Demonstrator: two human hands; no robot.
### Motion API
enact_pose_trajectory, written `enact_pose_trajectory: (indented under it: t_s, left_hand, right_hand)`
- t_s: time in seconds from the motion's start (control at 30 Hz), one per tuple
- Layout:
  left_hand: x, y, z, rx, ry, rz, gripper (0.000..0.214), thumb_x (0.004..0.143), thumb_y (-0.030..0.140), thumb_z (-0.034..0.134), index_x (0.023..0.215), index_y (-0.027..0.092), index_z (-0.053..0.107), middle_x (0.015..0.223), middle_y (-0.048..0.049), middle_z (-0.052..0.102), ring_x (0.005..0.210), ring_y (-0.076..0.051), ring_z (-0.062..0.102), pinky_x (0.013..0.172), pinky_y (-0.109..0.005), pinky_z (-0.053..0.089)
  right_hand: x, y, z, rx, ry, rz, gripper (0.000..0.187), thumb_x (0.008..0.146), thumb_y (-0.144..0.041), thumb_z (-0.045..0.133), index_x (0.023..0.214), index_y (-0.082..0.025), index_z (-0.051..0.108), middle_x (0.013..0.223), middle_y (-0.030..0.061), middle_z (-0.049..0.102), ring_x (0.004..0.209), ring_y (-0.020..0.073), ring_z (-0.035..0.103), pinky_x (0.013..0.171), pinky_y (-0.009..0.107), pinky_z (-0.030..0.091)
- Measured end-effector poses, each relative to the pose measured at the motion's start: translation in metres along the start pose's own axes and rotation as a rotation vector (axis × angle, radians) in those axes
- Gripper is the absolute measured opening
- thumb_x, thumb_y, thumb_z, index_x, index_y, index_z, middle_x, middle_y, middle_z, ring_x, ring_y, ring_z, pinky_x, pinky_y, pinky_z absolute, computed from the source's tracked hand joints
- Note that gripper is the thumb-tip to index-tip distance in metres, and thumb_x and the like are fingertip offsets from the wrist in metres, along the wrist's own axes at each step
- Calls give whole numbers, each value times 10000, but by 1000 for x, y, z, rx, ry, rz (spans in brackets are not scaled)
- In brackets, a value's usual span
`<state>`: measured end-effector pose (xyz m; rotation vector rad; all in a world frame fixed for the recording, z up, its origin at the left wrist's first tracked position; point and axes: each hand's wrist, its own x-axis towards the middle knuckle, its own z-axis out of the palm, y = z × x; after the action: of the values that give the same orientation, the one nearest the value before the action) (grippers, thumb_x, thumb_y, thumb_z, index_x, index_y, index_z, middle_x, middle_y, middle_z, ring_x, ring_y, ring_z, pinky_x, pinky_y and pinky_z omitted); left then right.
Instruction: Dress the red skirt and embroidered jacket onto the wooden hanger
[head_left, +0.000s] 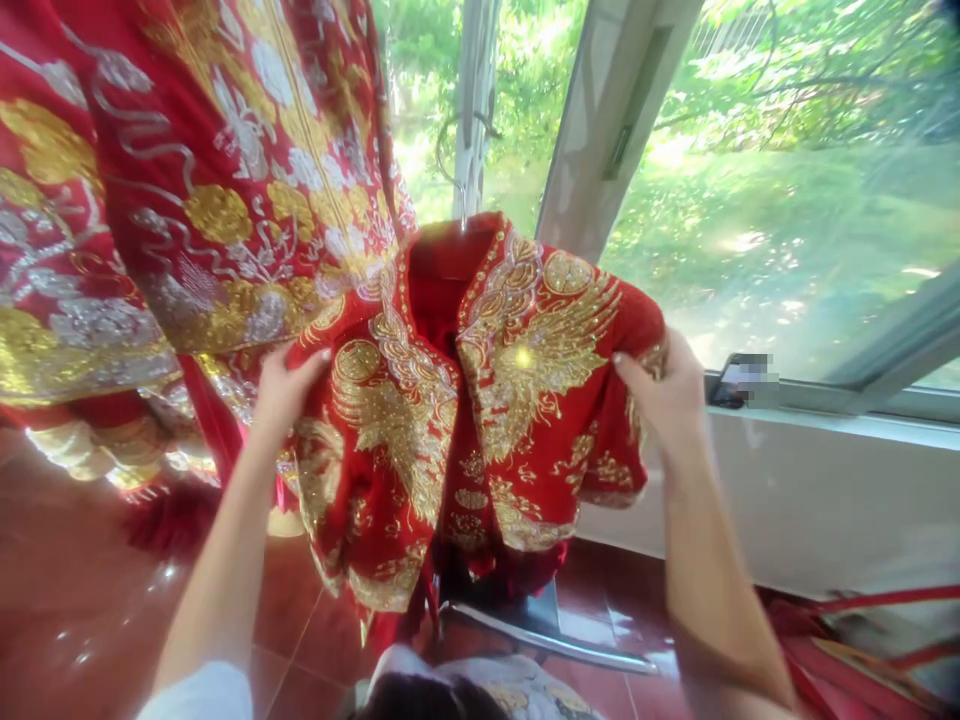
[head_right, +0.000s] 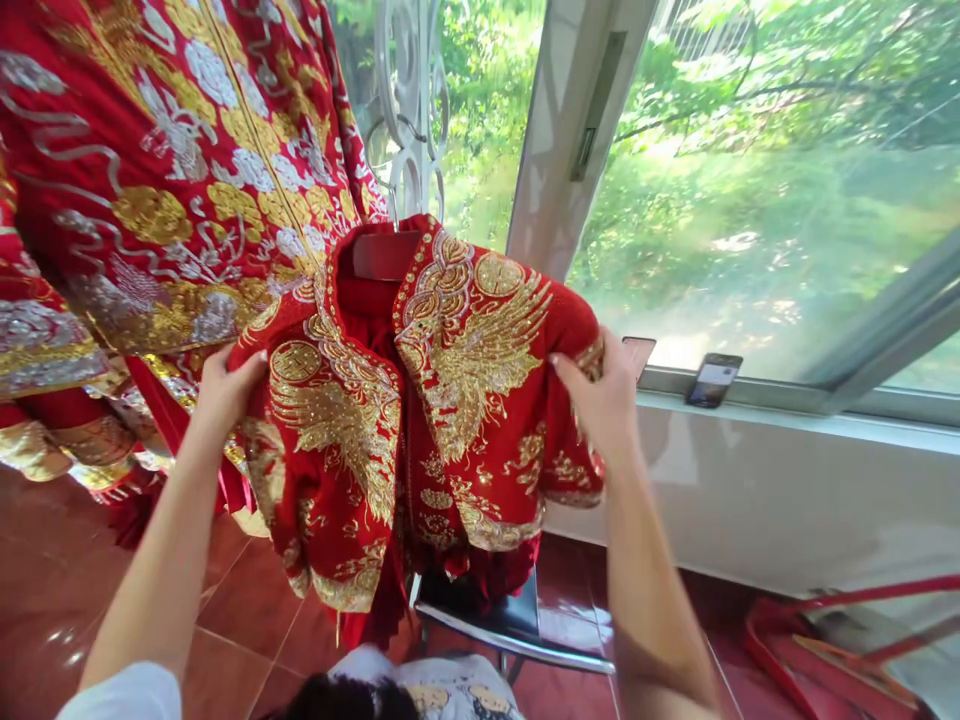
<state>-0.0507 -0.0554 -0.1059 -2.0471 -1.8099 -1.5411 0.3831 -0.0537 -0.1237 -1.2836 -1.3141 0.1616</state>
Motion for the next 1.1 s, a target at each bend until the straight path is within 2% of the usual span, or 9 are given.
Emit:
enact_pose_trajectory:
  t_s: [0.13, 0.23, 0.3, 0.4, 0.53, 0.6, 0.87, 1.0, 1.1]
  left_hand:
    - [-29, 27, 19, 101, 359, -97, 427, 867, 445, 554, 1182, 158, 530, 1144, -159, 614, 1044, -309, 562, 914, -490, 438]
    - [-72, 43, 44, 334, 682, 164, 541, 886, 374, 550, 1357, 175, 376, 1304, -197, 488, 1242, -338, 425, 1020, -545, 340]
    - [-109, 48, 69, 371, 800, 382, 602, 836, 476, 582, 1312, 150, 410, 1101, -173, 534, 1074, -326, 502, 888, -517, 417]
    - [-147, 43, 109, 471, 476, 276, 657, 779, 588, 607, 1211, 119, 448, 1028, -169, 539, 967, -319, 540, 790, -479, 447]
    - [-139, 21, 123, 510, 199, 81, 422, 799, 410, 635, 1081, 112, 535, 1038, -208, 580, 897, -323, 583, 665, -408, 462]
    - [-125, 17, 112, 410, 136, 198, 114, 861, 273, 519, 862, 174, 574, 841, -135, 615, 730, -253, 593, 582, -353, 440]
    - [-118, 103, 95, 56, 88, 731, 373, 882, 260, 385, 526, 185, 470, 535, -26, 483, 530, -144, 506, 506, -280, 403]
    - [-93, 109, 131, 301, -376, 428, 237, 839, 157, 492, 632, 140, 605, 691, -88, 609, 679, -198, 602, 575, -301, 467]
    - [-87, 97, 146, 330, -484, 317, 199, 837, 104, 497, 710, 138, 646, 788, -125, 655, 735, -234, 628, 580, -328, 486]
  right_hand:
    - [-39, -10, 39, -150, 370, -53, 610, 839, -359, 543, 1385, -116, 417, 1336, 191, 500, 1229, 305, 493, 1065, 458, 376]
    - [-70, -27, 66, -267, 522, -185, 680, 867, -322, 507, 1467, -102, 271, 1411, 211, 404, 1327, 325, 374, 1112, 533, 273]
    - [-99, -38, 87, -355, 563, -360, 792, 844, -388, 572, 1491, -123, 201, 1441, 211, 346, 1352, 332, 314, 1102, 562, 257]
    - [-138, -42, 122, -483, 414, -439, 961, 758, -485, 667, 1479, -94, 167, 1368, 273, 364, 1287, 382, 343, 986, 617, 326]
    - [-148, -16, 150, -430, 218, -152, 876, 752, -428, 636, 1411, -29, 218, 1117, 254, 532, 1032, 347, 517, 874, 605, 389]
    - [-146, -3, 147, -199, 107, -125, 864, 783, -383, 585, 1429, -12, 146, 997, 189, 591, 904, 276, 577, 869, 526, 439]
    - [-183, -31, 86, 174, 182, -295, 665, 882, -331, 478, 1504, -362, 244, 1402, 100, 387, 918, 221, 623, 699, 382, 542]
    - [-168, -29, 93, 175, 68, -370, 674, 919, -270, 392, 1533, -346, 126, 1328, 132, 482, 878, 221, 644, 696, 399, 557]
    - [-158, -17, 112, 237, -73, -351, 720, 921, -270, 401, 1541, -249, 37, 1189, 135, 585, 900, 212, 657, 688, 349, 567]
